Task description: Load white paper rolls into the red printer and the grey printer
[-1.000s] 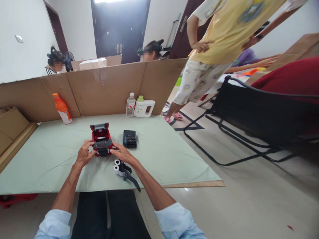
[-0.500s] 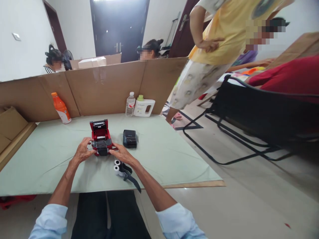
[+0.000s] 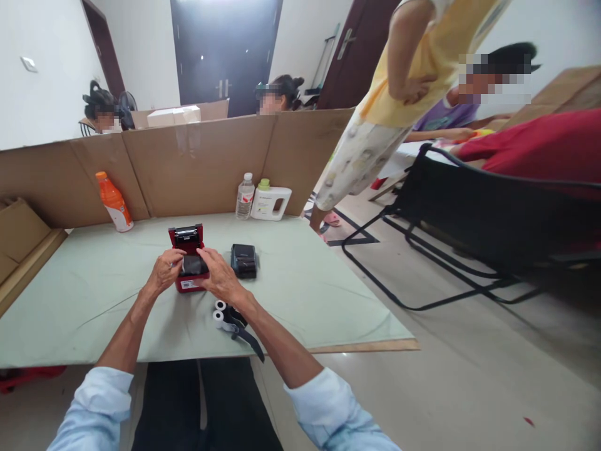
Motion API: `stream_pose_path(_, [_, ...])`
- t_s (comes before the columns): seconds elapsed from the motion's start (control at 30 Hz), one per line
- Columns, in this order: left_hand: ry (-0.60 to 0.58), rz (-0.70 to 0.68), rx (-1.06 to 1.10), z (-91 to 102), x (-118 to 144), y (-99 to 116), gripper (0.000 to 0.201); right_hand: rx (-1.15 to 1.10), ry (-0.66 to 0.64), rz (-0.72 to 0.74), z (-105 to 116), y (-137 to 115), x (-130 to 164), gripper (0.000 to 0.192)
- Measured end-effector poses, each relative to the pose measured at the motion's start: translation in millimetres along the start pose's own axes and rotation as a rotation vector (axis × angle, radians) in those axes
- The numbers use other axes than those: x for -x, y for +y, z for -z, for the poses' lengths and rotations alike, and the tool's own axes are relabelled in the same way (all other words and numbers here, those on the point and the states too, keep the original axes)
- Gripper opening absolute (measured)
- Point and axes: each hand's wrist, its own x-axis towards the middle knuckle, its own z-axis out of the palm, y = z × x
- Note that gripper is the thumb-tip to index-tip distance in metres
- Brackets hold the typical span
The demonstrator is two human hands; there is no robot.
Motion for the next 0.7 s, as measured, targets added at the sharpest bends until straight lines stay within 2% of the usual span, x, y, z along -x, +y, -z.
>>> stream_pose_path(0.1, [-0.05,0.05,0.097,4.2,-8,1,0.022,0.029,-0.005,0.011,0,-4,-19,0.036])
stream_pose_path(0.17, [-0.106,0.105,0.116,6.2,-12,1,0.023,0.019,0.012,-0.026,1,-7,-31,0.024])
stream_pose_path(0.27, [-0.183,0.184,0.102,6.5,-17,-2,0.027,-0.039,0.043,-0.079,6,-13,-48,0.022])
stream_pose_path(0.4, [-0.177,0.216,0.115,3.2,-25,-5,0.023,-0.098,0.075,-0.027,17,-30,-60,0.02])
stream_pose_path(0.57, [-0.072,0.186,0.187,4.5,-28,-3,0.02,-0.182,0.16,0.15,29,-55,-50,0.02])
stream_pose_path(0.7, [0.019,0.211,0.302,21.0,-22,6,0.022,-0.274,0.167,0.267,31,-71,-28,0.022])
